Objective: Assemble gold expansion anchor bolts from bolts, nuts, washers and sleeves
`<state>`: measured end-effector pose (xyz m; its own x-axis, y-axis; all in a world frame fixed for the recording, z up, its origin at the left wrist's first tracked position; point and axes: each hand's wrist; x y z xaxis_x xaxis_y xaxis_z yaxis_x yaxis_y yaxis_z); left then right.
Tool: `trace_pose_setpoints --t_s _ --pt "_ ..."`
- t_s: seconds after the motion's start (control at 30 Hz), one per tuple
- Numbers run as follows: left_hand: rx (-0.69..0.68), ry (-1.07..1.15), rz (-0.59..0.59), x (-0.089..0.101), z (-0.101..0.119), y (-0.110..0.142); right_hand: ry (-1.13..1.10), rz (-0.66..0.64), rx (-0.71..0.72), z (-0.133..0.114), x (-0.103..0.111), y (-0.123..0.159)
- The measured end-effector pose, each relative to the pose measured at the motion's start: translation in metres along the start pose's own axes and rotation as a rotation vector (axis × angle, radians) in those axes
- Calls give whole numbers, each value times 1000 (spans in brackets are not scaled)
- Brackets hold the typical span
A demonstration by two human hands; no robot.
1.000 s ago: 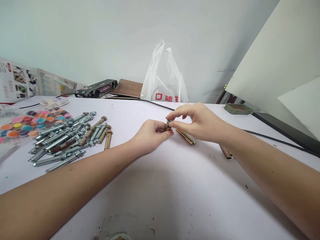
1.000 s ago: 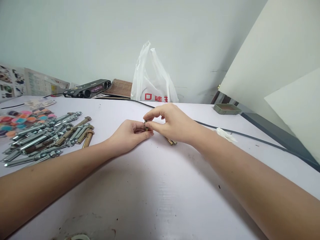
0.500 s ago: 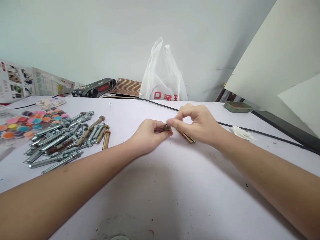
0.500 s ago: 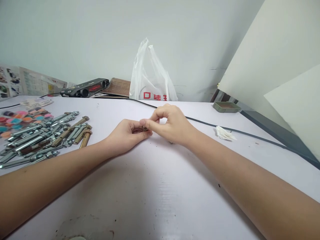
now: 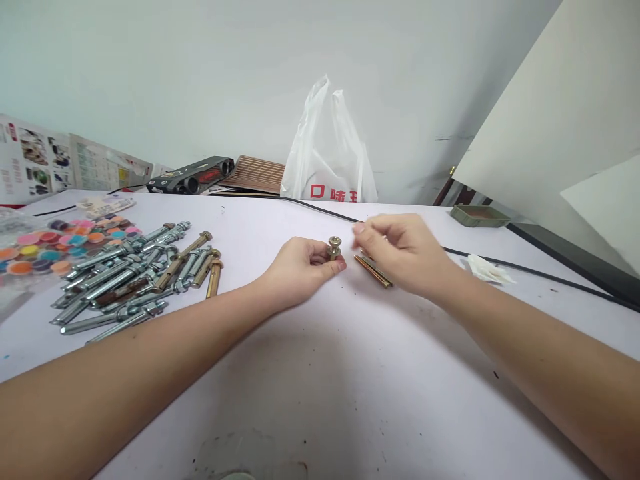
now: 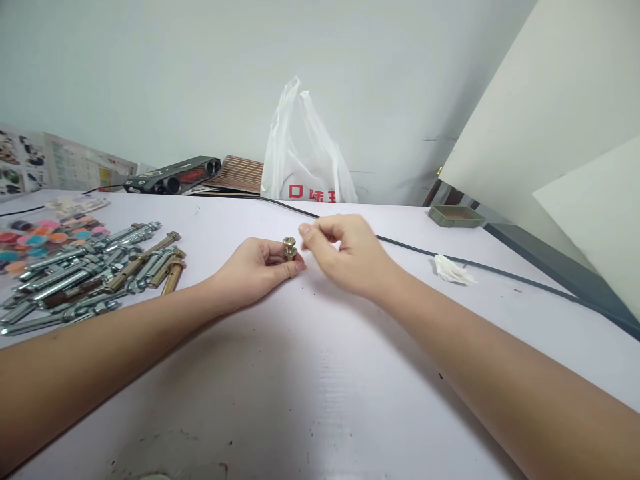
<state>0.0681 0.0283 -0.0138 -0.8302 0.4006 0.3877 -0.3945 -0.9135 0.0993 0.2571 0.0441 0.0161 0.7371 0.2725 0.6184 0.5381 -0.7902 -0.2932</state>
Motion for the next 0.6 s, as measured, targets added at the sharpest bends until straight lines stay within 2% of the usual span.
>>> trace_pose_setpoints --t_s 0.13,0.23,0.47,0.6 --pt "-10 -11 -6 0 0 0 79 -144 84 10 -9 -7" --pt "1 -34 -11 0 2 1 118 -172 165 13 -12 -10" --pt "-4 -47 16 -1 3 0 263 -247 253 6 -7 -15" --pt "3 -61 4 -1 1 1 226 -123 125 10 -4 -14"
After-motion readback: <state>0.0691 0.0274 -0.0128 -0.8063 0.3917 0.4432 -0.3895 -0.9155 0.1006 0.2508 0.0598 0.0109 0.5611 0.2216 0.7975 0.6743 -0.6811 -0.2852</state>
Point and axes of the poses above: each hand's wrist, its own y-axis away from the middle knuckle, its own x-axis out of the back of the hand, z = x × y, and after that the axes turned 10 degrees about -z, right-handed
